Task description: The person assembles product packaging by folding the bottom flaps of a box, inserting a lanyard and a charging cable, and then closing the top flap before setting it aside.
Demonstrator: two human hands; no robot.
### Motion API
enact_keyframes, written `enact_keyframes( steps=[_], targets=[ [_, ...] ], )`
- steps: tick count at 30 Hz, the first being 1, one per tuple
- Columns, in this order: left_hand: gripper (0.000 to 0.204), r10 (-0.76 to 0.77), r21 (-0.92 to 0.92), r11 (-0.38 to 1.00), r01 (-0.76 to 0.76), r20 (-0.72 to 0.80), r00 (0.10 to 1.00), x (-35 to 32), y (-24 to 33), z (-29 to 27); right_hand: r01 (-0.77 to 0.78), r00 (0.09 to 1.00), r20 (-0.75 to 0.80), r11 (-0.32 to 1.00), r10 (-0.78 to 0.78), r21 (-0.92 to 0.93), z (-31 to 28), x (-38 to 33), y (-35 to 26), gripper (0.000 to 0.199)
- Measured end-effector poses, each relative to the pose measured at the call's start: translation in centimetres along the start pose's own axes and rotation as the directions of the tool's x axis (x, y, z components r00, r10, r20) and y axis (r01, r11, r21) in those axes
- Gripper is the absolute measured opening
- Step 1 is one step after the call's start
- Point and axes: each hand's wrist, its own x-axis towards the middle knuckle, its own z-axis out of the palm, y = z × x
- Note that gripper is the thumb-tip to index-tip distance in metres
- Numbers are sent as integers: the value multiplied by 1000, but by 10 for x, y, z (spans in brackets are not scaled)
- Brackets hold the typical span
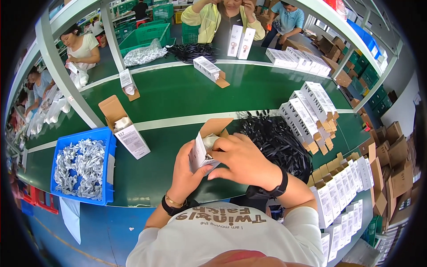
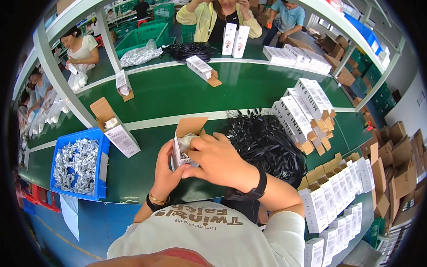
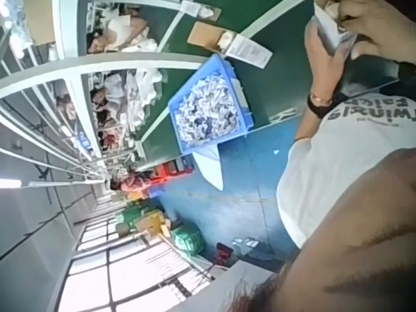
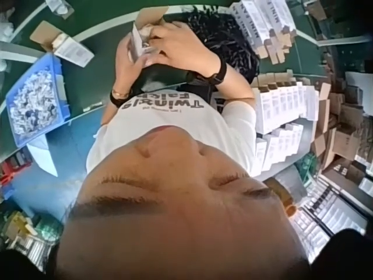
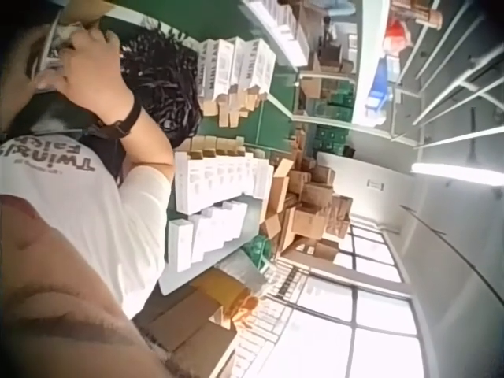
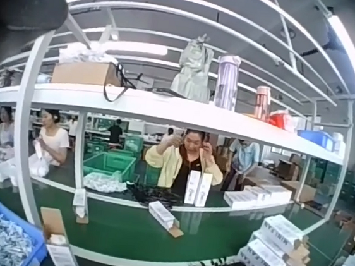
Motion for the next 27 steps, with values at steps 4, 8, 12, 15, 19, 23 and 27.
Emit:
enact_keyframes(
  steps=[4,8,12,15,19,23,27],
  targets=[
    [75,40,4,999,-40,35,999,8,-2,-1,-37,979,-202,999,33,-17,13,3,-3,38],
    [74,-34,-12,999,33,-52,998,1,2,-9,0,989,-148,997,-11,-77,13,4,-10,38],
    [78,143,187,971,-152,60,988,-3,8,-12,11,996,93,965,14,-262,4,8,-21,35],
    [84,134,22,991,-133,1,991,-1,4,-17,28,993,-108,983,-48,-181,4,6,-19,35],
    [92,261,113,963,-244,-169,950,-4,14,-18,-6,874,-456,943,167,332,31,-26,-2,49],
    [94,108,251,964,-89,-62,992,-16,0,-3,-146,979,37,572,198,807,97,-15,20,67],
    [94,51,319,945,-69,65,997,-17,8,1,-168,945,-2,489,328,856,130,-27,9,74]
  ],
)
